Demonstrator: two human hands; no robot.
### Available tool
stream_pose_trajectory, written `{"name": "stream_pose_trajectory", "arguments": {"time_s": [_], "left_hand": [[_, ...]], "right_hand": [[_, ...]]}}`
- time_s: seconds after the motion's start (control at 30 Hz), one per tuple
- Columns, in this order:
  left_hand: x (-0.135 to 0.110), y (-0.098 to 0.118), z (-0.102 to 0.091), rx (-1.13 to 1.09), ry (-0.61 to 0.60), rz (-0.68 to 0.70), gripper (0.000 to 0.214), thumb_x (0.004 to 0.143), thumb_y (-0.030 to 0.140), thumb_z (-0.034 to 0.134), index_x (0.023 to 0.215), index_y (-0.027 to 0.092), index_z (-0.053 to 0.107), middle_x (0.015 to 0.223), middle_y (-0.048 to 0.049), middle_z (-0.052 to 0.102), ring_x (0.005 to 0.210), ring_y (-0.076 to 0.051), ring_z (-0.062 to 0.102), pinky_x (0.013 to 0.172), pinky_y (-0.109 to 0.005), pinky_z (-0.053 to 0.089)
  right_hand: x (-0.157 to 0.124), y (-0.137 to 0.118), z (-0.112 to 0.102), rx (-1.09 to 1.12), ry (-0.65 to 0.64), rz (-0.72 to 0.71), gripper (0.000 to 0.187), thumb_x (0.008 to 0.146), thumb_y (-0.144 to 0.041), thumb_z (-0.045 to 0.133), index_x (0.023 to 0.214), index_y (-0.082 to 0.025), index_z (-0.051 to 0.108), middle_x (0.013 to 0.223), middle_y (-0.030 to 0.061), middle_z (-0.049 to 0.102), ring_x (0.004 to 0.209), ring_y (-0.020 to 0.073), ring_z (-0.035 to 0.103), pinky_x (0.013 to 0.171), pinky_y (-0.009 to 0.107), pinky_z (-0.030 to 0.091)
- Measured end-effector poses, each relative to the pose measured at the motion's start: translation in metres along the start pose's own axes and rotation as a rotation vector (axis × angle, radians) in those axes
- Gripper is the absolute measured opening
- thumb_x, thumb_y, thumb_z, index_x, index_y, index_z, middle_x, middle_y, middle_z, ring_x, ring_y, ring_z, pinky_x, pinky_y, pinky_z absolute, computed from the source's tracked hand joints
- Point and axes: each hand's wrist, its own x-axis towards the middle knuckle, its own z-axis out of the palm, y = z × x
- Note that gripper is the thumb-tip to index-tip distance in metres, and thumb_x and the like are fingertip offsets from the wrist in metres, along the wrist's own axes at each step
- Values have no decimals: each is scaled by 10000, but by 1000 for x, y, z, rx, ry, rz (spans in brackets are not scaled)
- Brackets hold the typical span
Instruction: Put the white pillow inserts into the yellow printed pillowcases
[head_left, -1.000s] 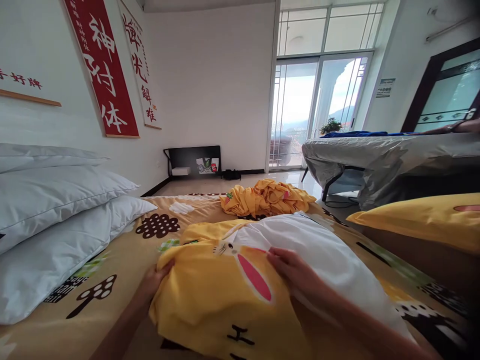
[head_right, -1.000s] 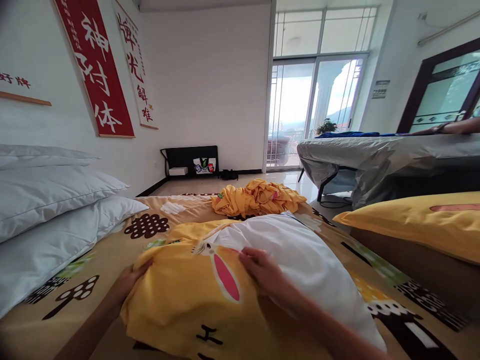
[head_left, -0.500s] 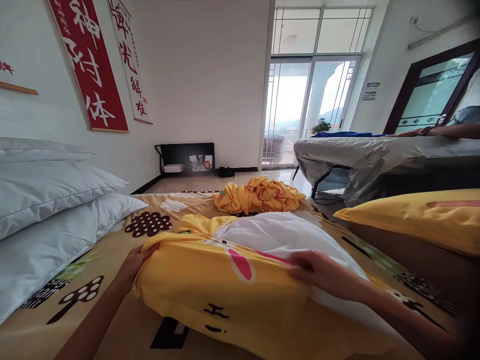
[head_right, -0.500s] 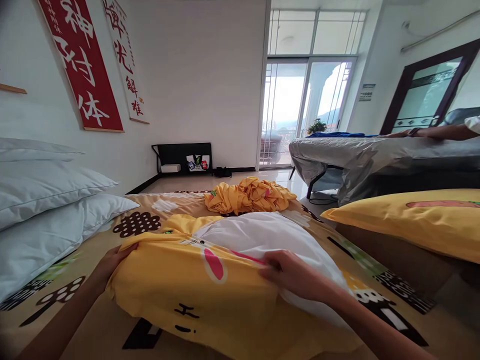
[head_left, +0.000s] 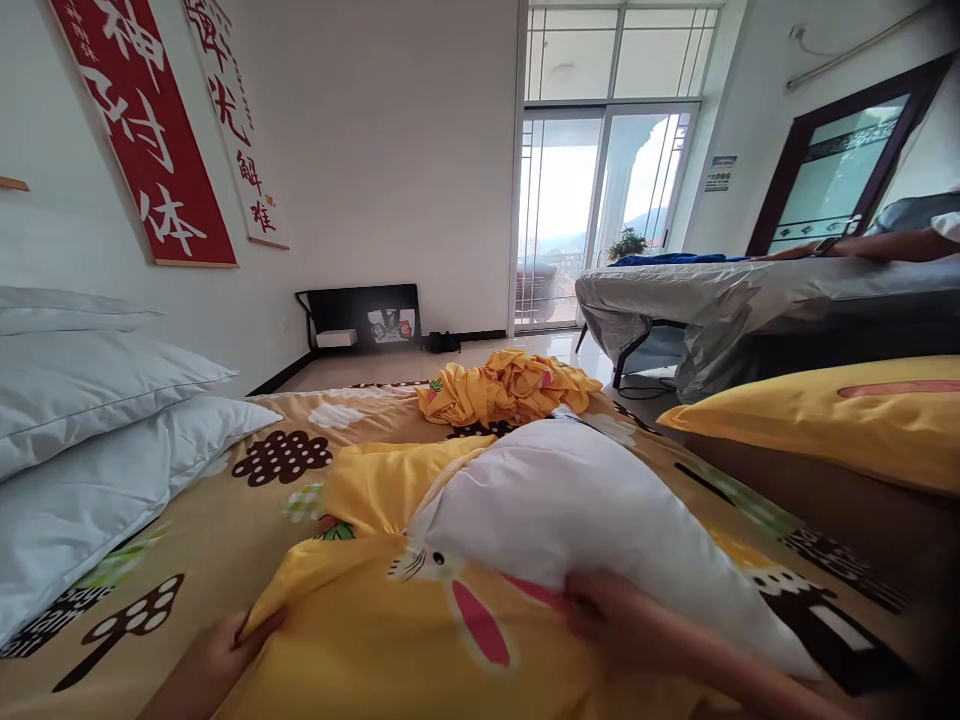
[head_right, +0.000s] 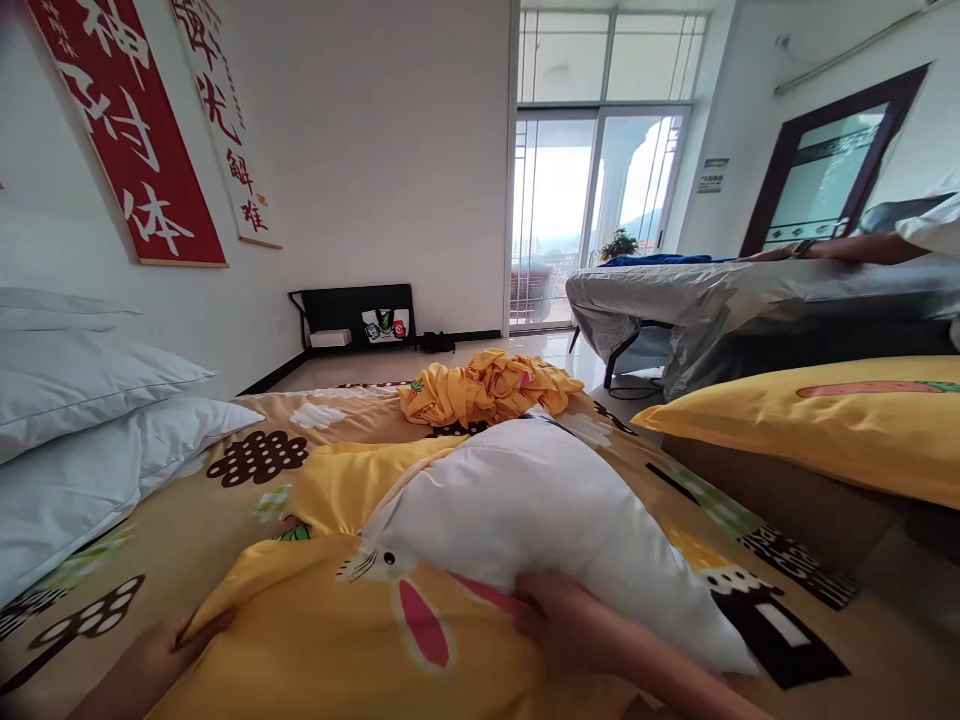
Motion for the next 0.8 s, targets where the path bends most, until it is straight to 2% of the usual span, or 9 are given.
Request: {"name": "stream_pose_trajectory", "arguments": {"time_s": [0.07,0.13,0.23,0.3,0.4,0.47,0.6,0.7,0.8], "left_hand": [[-3,-3,-1,141,-40,3,392,715,593,518,683,222,641,779,-55,714,839,-326,633,734,-342,481],[-7,8,-6,283,58,83,348,726,486,489,840,211,671,955,-102,708,953,-340,615,859,-407,450],[-11,68,-5,423,272,348,413,753,330,419,1089,188,614,1149,-131,629,1085,-295,558,939,-409,412],[-8,127,10,467,248,500,370,825,275,361,1106,206,592,1138,-106,618,1063,-242,558,897,-345,434],[13,205,48,611,189,561,303,857,243,380,1078,184,581,1087,-114,614,1012,-246,558,879,-360,414],[33,230,77,654,156,544,312,831,272,463,1107,161,556,1111,-138,600,1052,-275,539,890,-382,406],[72,222,109,628,79,497,362,751,171,527,1112,139,544,1076,-146,631,1025,-263,580,821,-330,434],[86,215,102,576,97,456,307,748,98,448,1037,146,540,955,-104,664,904,-208,621,732,-270,425],[84,231,85,547,154,481,245,743,100,428,950,184,527,895,-66,657,865,-196,614,692,-263,392]], "right_hand": [[-7,-3,-12,45,-76,-64,167,801,-274,509,772,-199,655,771,17,672,694,164,551,597,251,358],[-13,-16,-42,38,-22,-119,200,835,-334,516,865,-235,687,824,15,683,754,177,574,672,268,402],[1,-40,-91,-92,178,-238,265,888,-420,487,951,-266,693,954,32,688,892,209,593,831,329,414],[29,-51,-102,-234,284,-366,305,917,-434,452,1028,-264,679,1080,48,664,1036,232,563,950,380,361],[80,-60,-69,-475,232,-353,447,876,-492,520,1263,-274,560,1220,94,600,1127,283,521,966,446,350],[101,-61,-28,-558,110,-232,477,836,-447,591,1276,-271,545,1141,123,632,994,285,595,824,406,440],[107,-63,26,-574,89,-216,358,894,-215,471,1239,-250,559,936,112,688,776,215,649,670,303,453],[104,-70,22,-548,112,-249,393,894,-165,401,1260,-236,526,876,113,697,753,226,661,639,299,446],[117,-84,14,-483,132,-281,363,887,-269,440,1240,-268,526,938,89,698,808,231,663,642,285,450]]}}
